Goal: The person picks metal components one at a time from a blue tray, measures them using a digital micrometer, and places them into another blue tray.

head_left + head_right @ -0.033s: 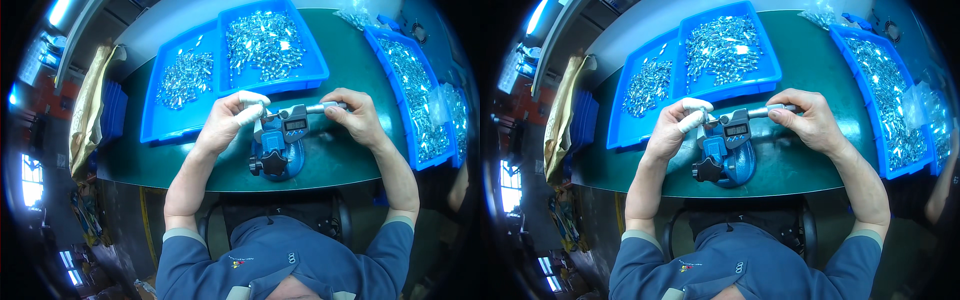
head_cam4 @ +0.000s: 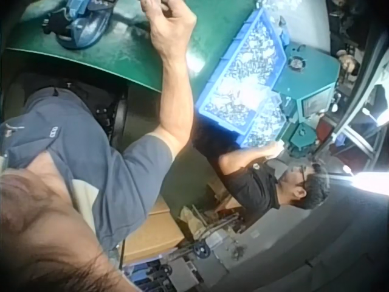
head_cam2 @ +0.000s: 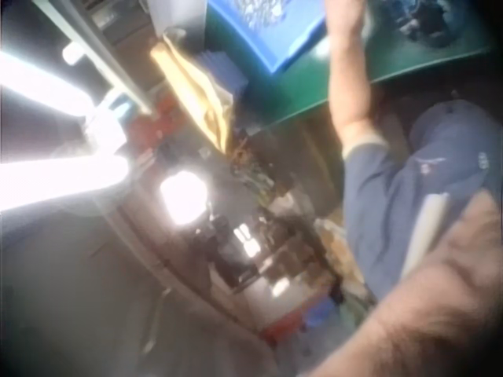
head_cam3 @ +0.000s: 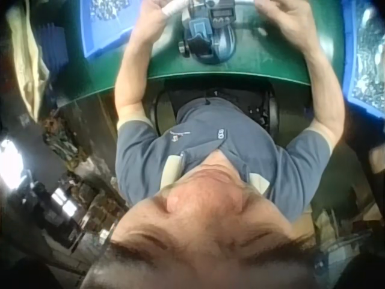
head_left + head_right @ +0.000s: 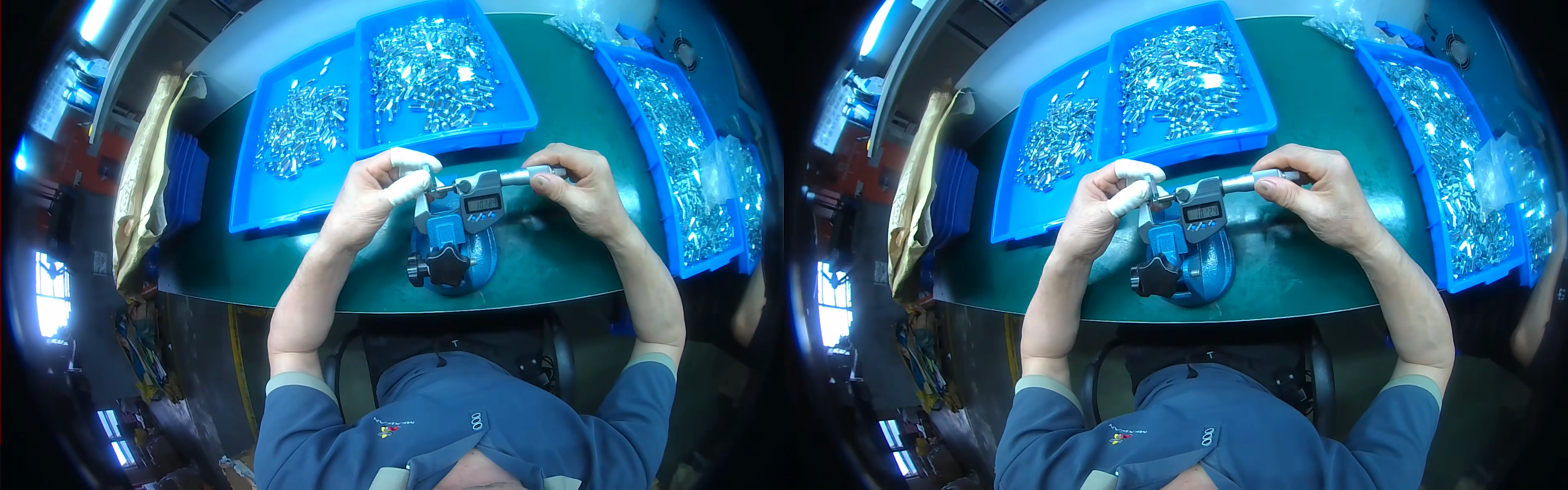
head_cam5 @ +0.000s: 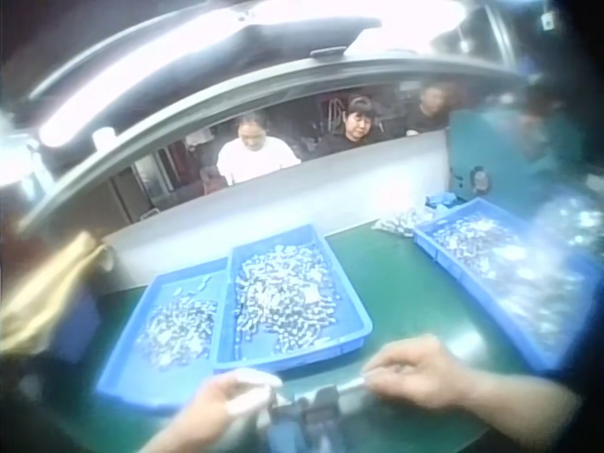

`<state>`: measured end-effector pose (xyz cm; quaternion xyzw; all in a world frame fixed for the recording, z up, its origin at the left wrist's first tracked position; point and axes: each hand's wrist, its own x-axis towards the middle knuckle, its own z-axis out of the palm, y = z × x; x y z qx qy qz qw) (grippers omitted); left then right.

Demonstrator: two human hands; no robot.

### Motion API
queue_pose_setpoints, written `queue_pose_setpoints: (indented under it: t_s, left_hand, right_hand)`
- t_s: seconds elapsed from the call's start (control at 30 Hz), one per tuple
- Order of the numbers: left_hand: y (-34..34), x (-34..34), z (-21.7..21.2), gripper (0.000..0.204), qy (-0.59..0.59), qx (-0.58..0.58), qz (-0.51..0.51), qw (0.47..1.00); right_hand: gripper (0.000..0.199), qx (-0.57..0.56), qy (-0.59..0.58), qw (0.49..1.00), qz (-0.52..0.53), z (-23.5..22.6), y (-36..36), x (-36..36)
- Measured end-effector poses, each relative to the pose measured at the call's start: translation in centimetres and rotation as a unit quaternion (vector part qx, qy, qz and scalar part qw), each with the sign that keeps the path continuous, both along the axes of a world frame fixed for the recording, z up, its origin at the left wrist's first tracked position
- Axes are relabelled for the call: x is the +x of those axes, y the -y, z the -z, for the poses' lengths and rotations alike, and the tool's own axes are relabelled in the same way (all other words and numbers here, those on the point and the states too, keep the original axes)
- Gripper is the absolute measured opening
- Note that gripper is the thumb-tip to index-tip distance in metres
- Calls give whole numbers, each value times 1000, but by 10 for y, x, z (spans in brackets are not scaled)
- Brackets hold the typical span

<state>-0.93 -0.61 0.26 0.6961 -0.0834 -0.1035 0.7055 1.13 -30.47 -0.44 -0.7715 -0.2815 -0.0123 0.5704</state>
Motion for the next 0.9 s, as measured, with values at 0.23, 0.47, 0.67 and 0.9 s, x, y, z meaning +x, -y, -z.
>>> queue_pose_setpoints:
  t_s: [0.23,0.47,0.67,0.9]
  left_hand:
    - [0,1,1,18,-8,5,-4,1000]
    - [-1,0,-1,17,-23,10,8,1000]
    - [-2,1,6,20,-8,12,14,1000]
    - [-1,3,6,26,4,19,7,1000]
  right_hand:
    - [28,-1,-40,999,-6,3,1,2]
    - [32,13,-91,996,-12,2,1,2]
    - [33,18,-89,996,-11,3,1,2]
    - [32,23,-89,996,-14,4,1,2]
